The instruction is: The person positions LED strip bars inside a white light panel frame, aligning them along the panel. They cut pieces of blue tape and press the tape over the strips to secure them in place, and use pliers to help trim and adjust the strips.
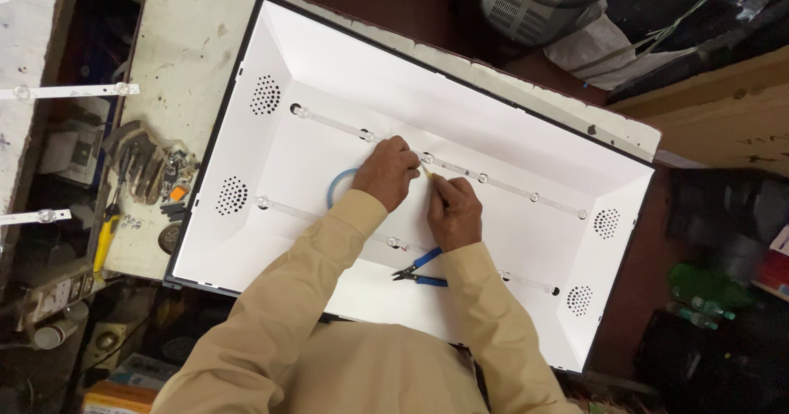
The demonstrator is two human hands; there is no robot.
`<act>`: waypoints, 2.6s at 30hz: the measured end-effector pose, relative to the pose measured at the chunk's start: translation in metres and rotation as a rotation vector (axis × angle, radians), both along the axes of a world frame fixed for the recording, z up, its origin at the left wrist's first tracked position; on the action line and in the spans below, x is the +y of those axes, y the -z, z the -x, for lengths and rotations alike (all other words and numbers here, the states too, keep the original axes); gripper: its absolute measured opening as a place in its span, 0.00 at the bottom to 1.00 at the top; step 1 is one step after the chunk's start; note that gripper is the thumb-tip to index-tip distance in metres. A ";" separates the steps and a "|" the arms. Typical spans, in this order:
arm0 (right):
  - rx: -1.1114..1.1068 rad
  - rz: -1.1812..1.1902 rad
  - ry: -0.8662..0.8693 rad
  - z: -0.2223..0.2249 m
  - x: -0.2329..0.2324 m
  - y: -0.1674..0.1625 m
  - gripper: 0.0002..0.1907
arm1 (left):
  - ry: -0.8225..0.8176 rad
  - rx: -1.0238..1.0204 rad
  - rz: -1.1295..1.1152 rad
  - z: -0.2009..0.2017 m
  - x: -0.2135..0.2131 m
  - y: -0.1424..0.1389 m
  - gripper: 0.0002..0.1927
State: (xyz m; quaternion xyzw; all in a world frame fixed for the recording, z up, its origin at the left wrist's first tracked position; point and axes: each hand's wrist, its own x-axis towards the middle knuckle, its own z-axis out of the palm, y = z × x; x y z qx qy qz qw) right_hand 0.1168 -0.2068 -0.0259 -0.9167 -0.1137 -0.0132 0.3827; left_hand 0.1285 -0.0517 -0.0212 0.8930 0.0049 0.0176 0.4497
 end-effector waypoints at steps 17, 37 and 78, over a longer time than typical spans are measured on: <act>0.028 0.131 -0.025 -0.007 0.004 -0.003 0.12 | 0.000 -0.037 0.028 0.002 0.004 0.000 0.06; 0.045 -0.074 0.001 -0.007 -0.002 0.000 0.11 | 0.003 -0.065 0.016 0.003 -0.001 -0.002 0.08; -0.061 0.235 0.035 0.000 0.036 -0.012 0.06 | 0.022 -0.073 -0.007 0.005 0.006 -0.007 0.09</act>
